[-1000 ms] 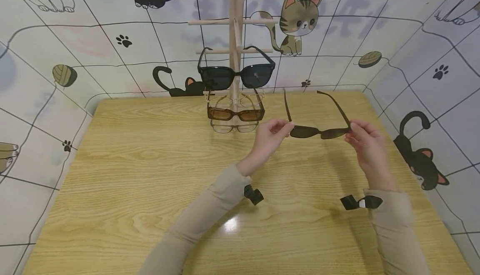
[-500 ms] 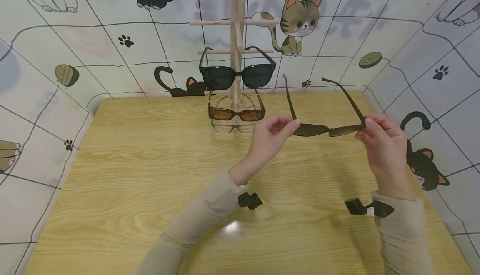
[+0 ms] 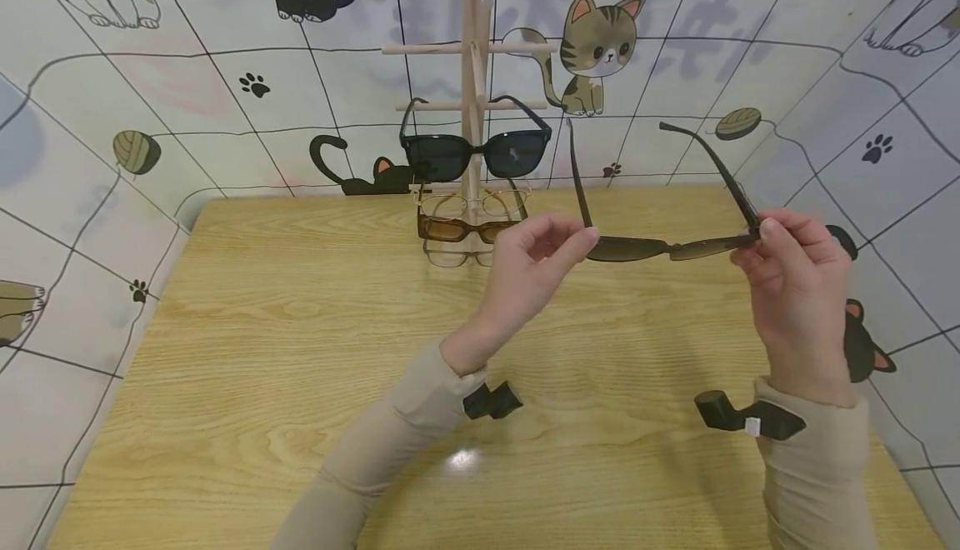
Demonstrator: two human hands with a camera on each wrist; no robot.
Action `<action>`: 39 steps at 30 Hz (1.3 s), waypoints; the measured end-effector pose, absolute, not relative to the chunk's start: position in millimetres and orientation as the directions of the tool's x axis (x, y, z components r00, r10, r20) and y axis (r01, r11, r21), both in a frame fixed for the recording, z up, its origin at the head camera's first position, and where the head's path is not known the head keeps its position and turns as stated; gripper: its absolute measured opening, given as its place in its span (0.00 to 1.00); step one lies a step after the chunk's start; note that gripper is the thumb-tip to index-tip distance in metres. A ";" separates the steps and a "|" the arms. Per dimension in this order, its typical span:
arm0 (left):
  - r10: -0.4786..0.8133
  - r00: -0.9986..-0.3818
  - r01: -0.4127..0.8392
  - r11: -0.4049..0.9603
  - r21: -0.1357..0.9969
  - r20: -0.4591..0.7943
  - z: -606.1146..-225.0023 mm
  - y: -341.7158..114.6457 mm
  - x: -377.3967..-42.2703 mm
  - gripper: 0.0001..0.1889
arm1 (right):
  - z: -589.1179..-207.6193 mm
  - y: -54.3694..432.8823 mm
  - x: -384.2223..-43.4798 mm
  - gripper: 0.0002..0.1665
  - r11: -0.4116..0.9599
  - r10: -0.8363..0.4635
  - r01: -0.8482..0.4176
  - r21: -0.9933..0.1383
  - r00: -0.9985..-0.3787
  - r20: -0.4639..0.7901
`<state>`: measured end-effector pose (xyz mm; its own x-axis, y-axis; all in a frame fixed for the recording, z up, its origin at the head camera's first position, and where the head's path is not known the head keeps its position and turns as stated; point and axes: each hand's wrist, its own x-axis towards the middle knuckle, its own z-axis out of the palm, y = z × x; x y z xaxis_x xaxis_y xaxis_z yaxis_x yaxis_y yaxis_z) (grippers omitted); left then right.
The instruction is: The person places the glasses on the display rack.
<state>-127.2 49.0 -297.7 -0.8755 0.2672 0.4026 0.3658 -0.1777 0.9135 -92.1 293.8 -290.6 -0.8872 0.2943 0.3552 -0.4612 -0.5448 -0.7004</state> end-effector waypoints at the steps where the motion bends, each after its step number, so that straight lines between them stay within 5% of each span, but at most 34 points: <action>1: 0.259 -0.871 0.380 -0.181 0.907 0.417 -295.1 46.9 -126.5 0.07 | -287.7 291.4 -92.9 0.06 -0.551 0.294 -0.468 -0.691 -0.884 0.365; 16: 0.148 -0.834 0.493 -0.232 0.838 0.531 -262.2 11.6 -120.4 0.04 | -257.5 256.5 -104.4 0.05 -0.610 0.240 -0.483 -0.628 -0.868 0.434; 39: -0.187 -0.777 0.629 -0.188 0.754 0.602 -228.6 -50.4 -158.6 0.11 | -206.8 180.2 -152.6 0.03 -0.437 0.130 -0.417 -0.797 -0.906 0.402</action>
